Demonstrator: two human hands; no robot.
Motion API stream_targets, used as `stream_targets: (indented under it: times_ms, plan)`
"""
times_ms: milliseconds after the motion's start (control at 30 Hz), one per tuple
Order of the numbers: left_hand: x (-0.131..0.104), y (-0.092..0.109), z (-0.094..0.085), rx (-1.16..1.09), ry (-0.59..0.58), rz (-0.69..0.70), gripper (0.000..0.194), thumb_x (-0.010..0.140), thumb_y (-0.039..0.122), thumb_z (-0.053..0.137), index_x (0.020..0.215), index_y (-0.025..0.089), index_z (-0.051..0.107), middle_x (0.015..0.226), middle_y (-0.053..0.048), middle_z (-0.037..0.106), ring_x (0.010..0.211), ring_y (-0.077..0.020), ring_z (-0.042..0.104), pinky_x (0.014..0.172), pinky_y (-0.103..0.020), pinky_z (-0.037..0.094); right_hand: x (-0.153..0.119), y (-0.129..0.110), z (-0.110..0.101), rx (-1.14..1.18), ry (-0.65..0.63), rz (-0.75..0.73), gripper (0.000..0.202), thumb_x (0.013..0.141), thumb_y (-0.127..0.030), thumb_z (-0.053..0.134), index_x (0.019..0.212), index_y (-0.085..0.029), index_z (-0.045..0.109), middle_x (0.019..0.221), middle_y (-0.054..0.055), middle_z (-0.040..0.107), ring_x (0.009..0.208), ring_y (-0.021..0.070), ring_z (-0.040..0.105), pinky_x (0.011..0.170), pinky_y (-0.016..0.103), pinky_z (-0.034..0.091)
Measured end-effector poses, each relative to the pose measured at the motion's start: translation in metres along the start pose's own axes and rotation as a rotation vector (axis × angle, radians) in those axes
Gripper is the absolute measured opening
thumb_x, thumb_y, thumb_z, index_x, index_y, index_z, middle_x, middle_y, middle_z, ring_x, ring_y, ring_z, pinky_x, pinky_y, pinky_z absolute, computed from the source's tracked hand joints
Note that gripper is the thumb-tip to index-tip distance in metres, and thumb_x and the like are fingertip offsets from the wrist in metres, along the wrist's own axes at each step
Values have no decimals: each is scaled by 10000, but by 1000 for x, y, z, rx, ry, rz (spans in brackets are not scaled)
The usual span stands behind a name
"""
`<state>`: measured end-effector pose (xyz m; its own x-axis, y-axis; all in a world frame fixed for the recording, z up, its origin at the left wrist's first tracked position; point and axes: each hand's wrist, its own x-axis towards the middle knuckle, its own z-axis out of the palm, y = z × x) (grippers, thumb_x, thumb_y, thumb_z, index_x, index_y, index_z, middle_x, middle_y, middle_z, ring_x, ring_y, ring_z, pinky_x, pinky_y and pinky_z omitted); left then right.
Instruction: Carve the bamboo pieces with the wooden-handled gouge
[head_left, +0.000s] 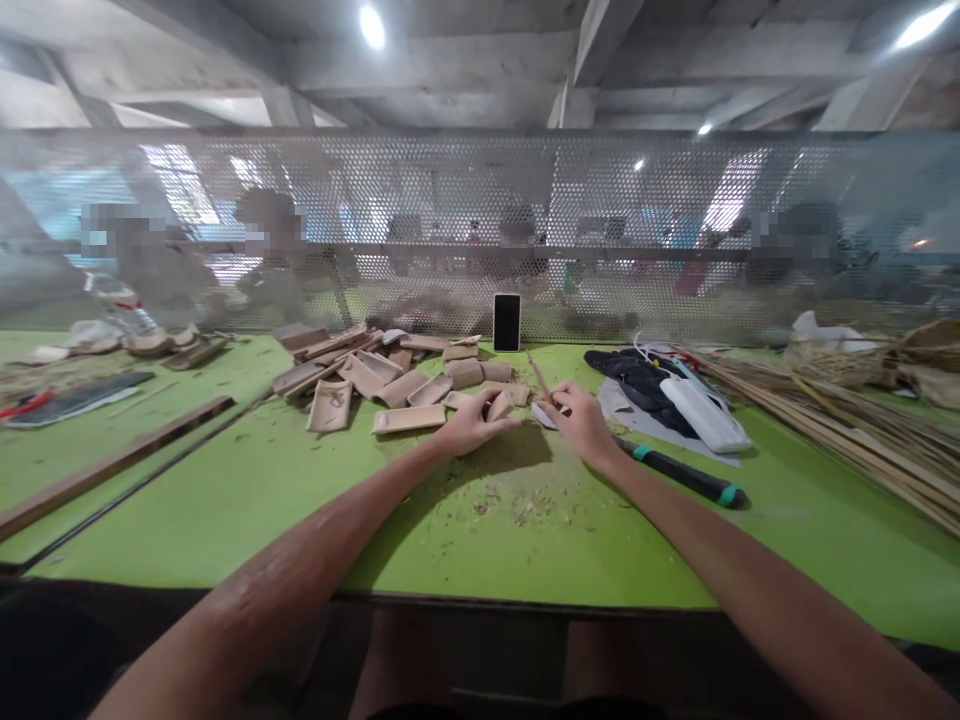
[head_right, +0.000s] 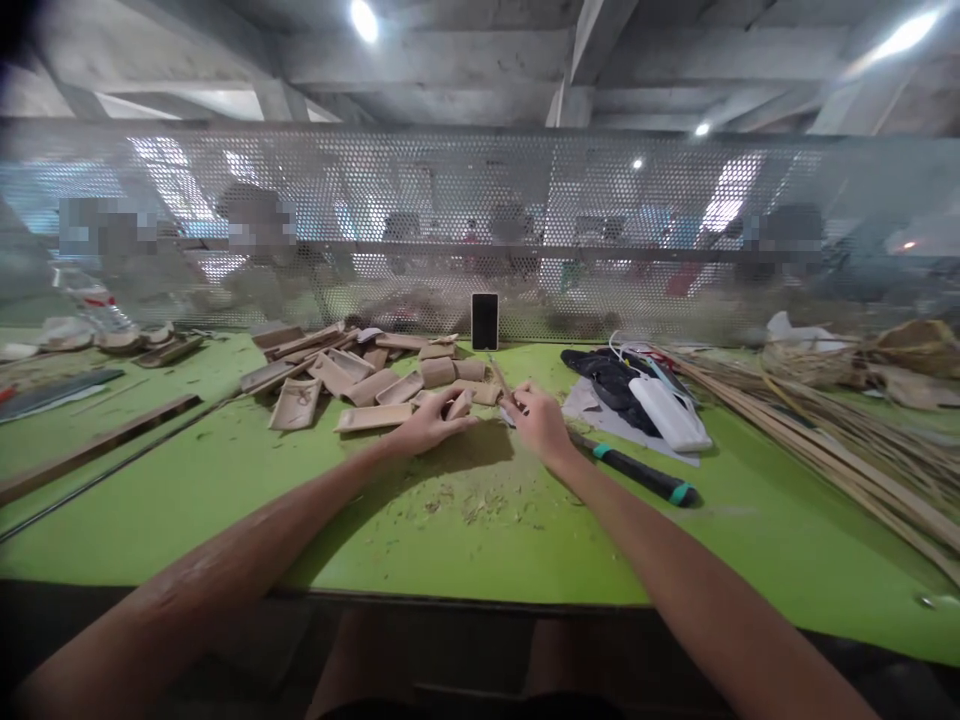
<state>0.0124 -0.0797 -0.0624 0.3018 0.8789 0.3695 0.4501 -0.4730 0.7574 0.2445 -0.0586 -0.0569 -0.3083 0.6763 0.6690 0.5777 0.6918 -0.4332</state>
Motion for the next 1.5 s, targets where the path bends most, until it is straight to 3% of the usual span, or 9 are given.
stream_targets:
  times_ms: [167,333,867,1167,1233,1333,1500]
  plan:
    - [-1,3,-2,-5,-13,19,557,831,580,656,1170,141,603,1051,-81,677,970,-262,623,840,-358,504,0,0,-2,-23,-20,-9,190,939,-289,623,931,-177,776,953,98,665,831,216,639,692,295,494]
    - [-2,4,-3,-19,-40,54,607,823,578,673,1245,154,572,1166,-101,663,1061,-280,609,899,-376,498,0,-1,-3,-27,-29,-16,204,954,-253,584,940,-190,777,949,90,690,792,204,645,722,306,495]
    - [-3,1,-3,1,-5,5,609,799,571,689,1237,164,574,1155,-89,668,1075,-280,608,910,-378,502,0,-3,-4,-130,-30,28,194,935,-259,637,821,-152,751,888,88,711,744,198,626,663,292,414]
    - [-2,1,-3,9,-27,25,590,806,574,669,1206,149,580,1097,-87,662,1022,-265,608,882,-371,506,-1,-6,-1,-47,-88,16,175,943,-247,602,905,-182,760,924,77,711,701,176,605,660,286,428]
    - [-2,3,-4,9,-36,31,601,801,563,675,1224,147,574,1137,-102,659,1047,-274,605,902,-384,504,-1,-4,-1,-55,-77,37,177,935,-245,601,892,-174,757,870,72,707,685,175,596,646,282,417]
    - [-3,5,-4,4,-47,18,612,799,558,688,1236,145,571,1158,-116,658,1064,-285,605,919,-404,501,-1,-2,0,-88,-78,89,326,954,-340,591,711,-156,707,684,56,638,607,172,546,590,284,368]
    - [-3,3,-3,-20,-50,1,659,785,566,704,1262,136,558,1160,-114,655,1085,-294,606,928,-401,497,0,-1,1,-88,-81,97,244,936,-306,619,779,-146,716,726,59,649,655,182,569,611,279,365]
